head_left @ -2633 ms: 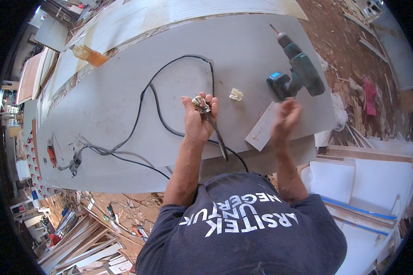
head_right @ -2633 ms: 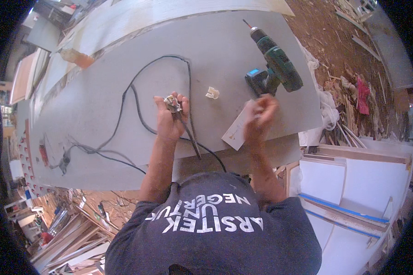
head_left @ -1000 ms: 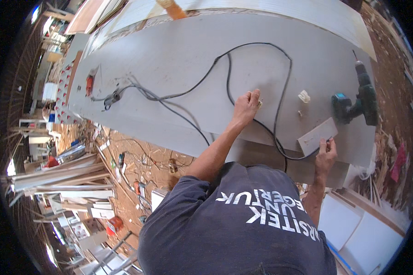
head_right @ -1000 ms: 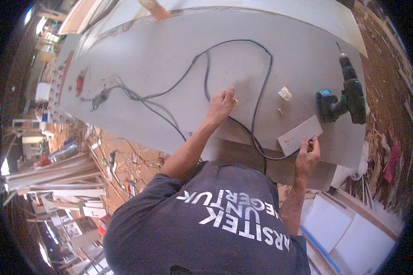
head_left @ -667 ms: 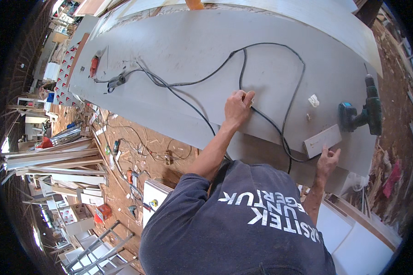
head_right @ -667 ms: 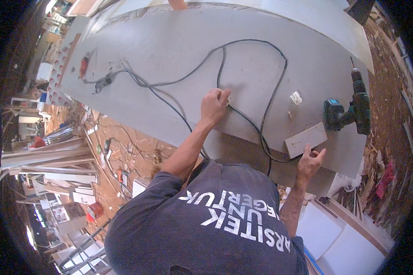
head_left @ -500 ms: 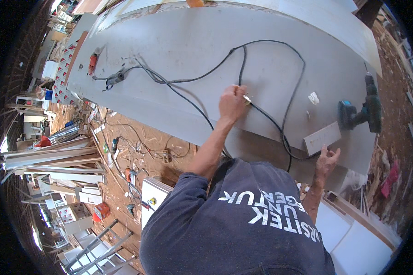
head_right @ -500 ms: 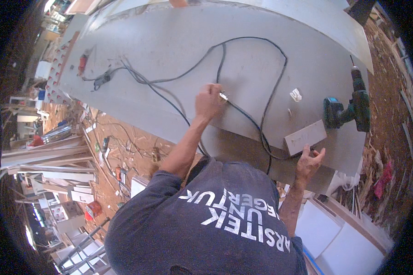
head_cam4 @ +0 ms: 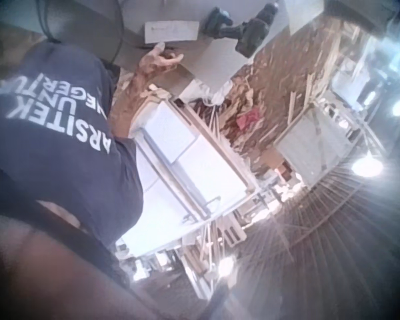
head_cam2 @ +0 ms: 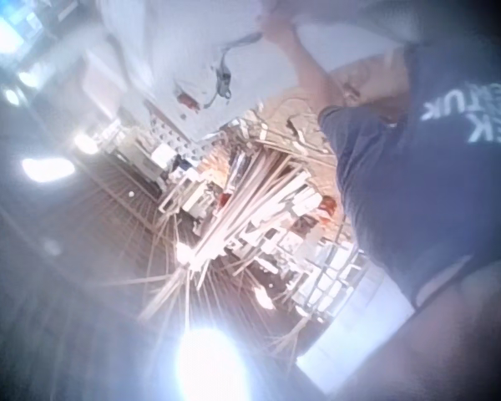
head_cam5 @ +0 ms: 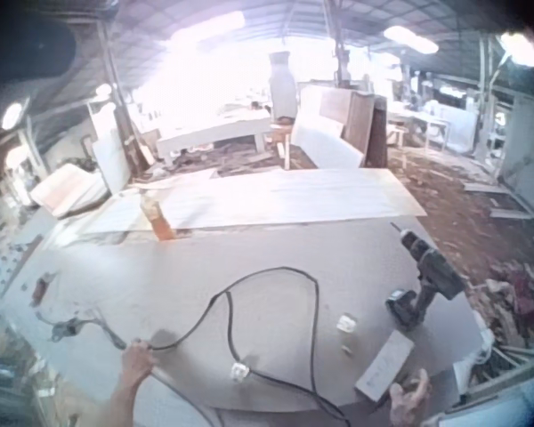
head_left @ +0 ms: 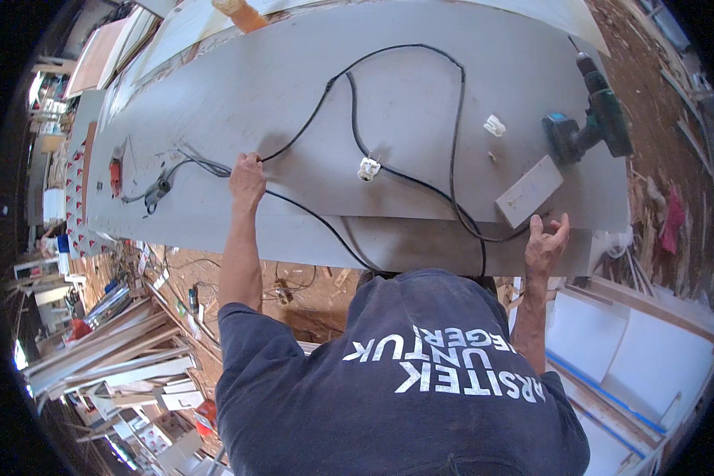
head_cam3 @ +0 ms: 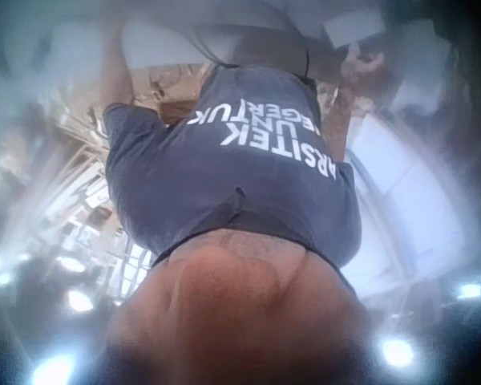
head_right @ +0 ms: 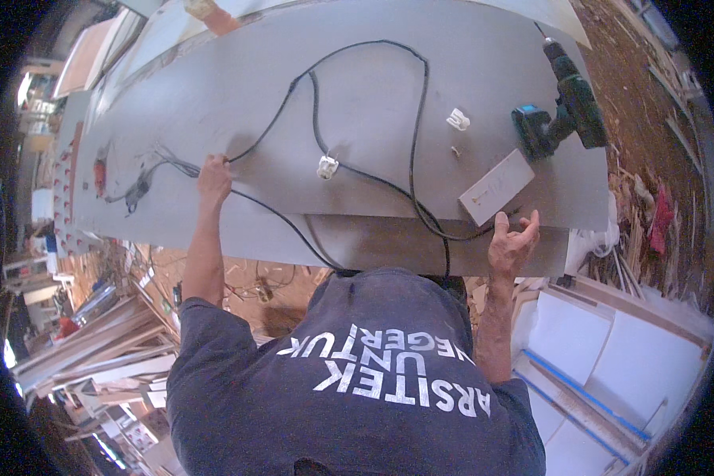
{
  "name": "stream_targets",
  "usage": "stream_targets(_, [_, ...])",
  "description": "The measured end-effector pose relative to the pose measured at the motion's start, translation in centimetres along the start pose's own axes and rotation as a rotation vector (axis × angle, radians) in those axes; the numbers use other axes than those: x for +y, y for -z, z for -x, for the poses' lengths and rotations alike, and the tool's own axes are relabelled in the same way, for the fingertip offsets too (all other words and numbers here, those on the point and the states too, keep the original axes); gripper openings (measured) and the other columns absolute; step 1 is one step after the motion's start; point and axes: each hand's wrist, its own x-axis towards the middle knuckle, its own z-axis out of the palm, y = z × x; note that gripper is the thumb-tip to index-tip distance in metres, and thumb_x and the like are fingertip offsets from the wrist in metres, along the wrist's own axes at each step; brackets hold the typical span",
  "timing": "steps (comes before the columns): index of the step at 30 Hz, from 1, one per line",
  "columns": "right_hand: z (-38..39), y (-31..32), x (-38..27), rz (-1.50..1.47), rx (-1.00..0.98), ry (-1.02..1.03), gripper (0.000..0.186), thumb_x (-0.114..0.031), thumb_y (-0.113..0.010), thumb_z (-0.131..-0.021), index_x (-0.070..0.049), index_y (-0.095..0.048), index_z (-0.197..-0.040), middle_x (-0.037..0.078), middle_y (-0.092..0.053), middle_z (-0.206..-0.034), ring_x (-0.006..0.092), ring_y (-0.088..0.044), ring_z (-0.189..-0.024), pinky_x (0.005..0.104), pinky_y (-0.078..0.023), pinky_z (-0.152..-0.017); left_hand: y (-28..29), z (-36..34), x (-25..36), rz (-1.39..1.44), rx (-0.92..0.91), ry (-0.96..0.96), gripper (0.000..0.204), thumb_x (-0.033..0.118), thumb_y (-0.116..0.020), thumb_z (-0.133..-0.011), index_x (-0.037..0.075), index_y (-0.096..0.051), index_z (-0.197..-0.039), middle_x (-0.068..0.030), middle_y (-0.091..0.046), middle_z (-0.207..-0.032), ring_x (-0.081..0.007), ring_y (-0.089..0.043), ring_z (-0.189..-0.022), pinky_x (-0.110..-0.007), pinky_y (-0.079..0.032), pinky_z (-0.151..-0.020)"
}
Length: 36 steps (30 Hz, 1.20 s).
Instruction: The person manipulates the power cord of a hand tool, removes parts from a plug using a drill, and strips the end of the cord using shears.
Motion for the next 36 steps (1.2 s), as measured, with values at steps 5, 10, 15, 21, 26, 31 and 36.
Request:
stream_targets(5, [3.0,-0.1,-1.1,-0.074,0.065,-0.002,0.075,-0.031,-0.072,-0.09,0.004,-0.037,-0.146,0.018,-0.049,-0.126,0.0188,-0.053,-0.087,0.0323,-0.049,-0.075,1.2,-5.2,-2.9,-0.013,0.172,-0.182,0.019,0.018,-0.049,-0.099,0.005,-0.061,-0.107,-0.0206,-0.061,-0.105,-0.0411,-0.064,-0.097,-0.05,-0.053,-0.082])
stream_targets(10, [7.2,-1.1,-2.6,-0.07,0.03,0.022,0.071,-0.027,-0.071,-0.091,0.003,-0.038,-0.146,0.016,-0.05,-0.124,0.0143,-0.052,-0.078,0.0293,-0.048,-0.069,6.7,-13.0,-1.6,0.128,0.691,-0.444,0.026,0.013,-0.058,-0.096,-0.001,-0.056,-0.118,-0.0247,-0.06,-0.113,-0.0437,-0.061,-0.102,-0.049,-0.052,-0.082])
stream_targets(15, [13.0,-1.5,-3.3,-0.158,-0.023,-0.038,0.052,-0.025,-0.069,-0.091,0.0,-0.052,-0.133,0.01,-0.062,-0.102,0.0165,-0.057,-0.079,0.0336,-0.048,-0.066,4.1,-5.2,5.5,0.29,0.076,-0.59,0.029,0.017,-0.071,-0.089,0.002,-0.064,-0.113,-0.0201,-0.064,-0.115,-0.0405,-0.062,-0.104,-0.046,-0.052,-0.087])
stream_targets(21, [19.9,-3.6,-3.4,0.132,-0.428,-0.319,0.035,-0.034,-0.065,-0.092,-0.001,-0.067,-0.102,0.019,-0.07,-0.087,0.0279,-0.067,-0.083,0.0384,-0.052,-0.075,-1.0,12.6,12.5,0.465,-0.421,-1.178,0.042,0.03,-0.078,-0.079,0.009,-0.063,-0.113,-0.0098,-0.062,-0.109,-0.03,-0.06,-0.105,-0.042,-0.051,-0.087])
stream_targets(26, [23.3,-9.0,3.0,-0.142,-0.136,-0.583,0.042,-0.039,-0.063,-0.094,-0.003,-0.061,-0.116,0.017,-0.07,-0.102,0.0313,-0.069,-0.09,0.043,-0.053,-0.079,-1.5,14.2,12.9,0.28,-0.535,-1.187,0.045,0.037,-0.073,-0.082,0.009,-0.061,-0.115,-0.0096,-0.059,-0.11,-0.0303,-0.059,-0.104,-0.042,-0.05,-0.084])
stream_targets(31, [22.1,-10.4,1.1,-1.19,-0.388,-1.157,0.029,-0.03,-0.061,-0.096,-0.005,-0.058,-0.111,0.01,-0.066,-0.094,0.025,-0.066,-0.08,0.0419,-0.057,-0.069,-1.3,13.5,11.4,0.576,-0.79,-1.251,0.02,0.025,-0.067,-0.09,0.006,-0.064,-0.096,-0.0147,-0.065,-0.089,-0.0374,-0.065,-0.081,-0.045,-0.054,-0.072])
stream_targets(36, [24.2,-9.3,0.1,-1.259,-0.161,-1.01,0.022,-0.024,-0.062,-0.094,-0.006,-0.06,-0.106,0.007,-0.064,-0.08,0.0227,-0.064,-0.069,0.0396,-0.056,-0.06,7.9,11.0,10.8,0.761,-1.059,-1.093,0.017,0.019,-0.072,-0.087,0.003,-0.066,-0.087,-0.011,-0.063,-0.077,-0.0261,-0.064,-0.071,-0.037,-0.049,-0.061])
